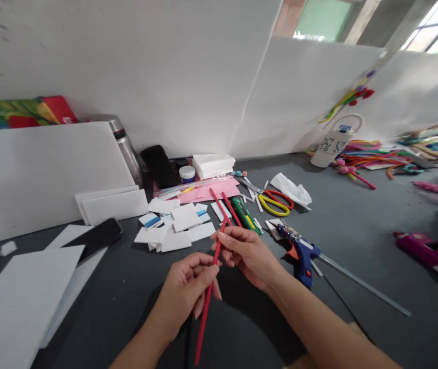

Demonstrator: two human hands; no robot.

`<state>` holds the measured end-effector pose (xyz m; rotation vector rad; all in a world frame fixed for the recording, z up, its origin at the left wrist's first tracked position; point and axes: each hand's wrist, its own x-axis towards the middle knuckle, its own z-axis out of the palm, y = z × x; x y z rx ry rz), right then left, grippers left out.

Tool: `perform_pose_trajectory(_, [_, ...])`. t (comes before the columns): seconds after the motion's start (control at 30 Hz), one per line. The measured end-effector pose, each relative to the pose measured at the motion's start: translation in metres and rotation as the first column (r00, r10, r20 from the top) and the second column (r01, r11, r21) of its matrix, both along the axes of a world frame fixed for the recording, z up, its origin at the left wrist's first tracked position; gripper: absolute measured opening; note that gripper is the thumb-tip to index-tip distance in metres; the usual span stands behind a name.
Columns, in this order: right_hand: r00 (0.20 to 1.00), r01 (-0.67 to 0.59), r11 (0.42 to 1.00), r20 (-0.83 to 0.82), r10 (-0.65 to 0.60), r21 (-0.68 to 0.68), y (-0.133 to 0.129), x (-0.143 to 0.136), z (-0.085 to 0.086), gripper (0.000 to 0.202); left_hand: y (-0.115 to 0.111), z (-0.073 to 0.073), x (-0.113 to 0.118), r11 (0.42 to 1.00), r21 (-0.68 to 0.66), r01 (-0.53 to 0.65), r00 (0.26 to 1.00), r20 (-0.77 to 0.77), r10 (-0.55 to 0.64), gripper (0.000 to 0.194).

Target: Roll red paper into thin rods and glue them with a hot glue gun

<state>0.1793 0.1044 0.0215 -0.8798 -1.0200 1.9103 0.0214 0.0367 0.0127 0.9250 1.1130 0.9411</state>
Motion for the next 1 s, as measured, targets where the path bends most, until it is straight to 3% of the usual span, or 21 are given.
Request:
perform_pose_trajectory(0.13, [0.995,-0.101,0.993,-0.018,0.1,-0.055,-0.0039,-0.0029,0.0002,0.033,0.002,0.001,-0.0037,0.999,-0.043,-0.005,0.988,0.157,0.012,0.029])
perform_pose_trajectory(0.3, [0.991,-0.06,0.994,-0.128,0.048,-0.09,-0.002,-0.002,0.0007,0.032,0.0014,0.0006,-0.0069,0.997,-0.072,-0.007,0.971,0.237,0.024,0.023])
perform_pose_trajectory(0.57, [0.999,-0.035,0.999,0.006,0.035,-0.035,-0.0051,-0.0019,-0.0004,0.026,0.0024,-0.0011,-0.0058,0.998,-0.055,-0.004,0.983,0.184,0.014,0.026])
perform_pose_trajectory(1.0, [0.998,-0.02,0.999,0.06,0.019,0.025,-0.0042,-0.0007,-0.001,0.03,0.0032,-0.0003,-0.0045,0.998,-0.069,-0.017,0.988,0.152,0.027,0.032])
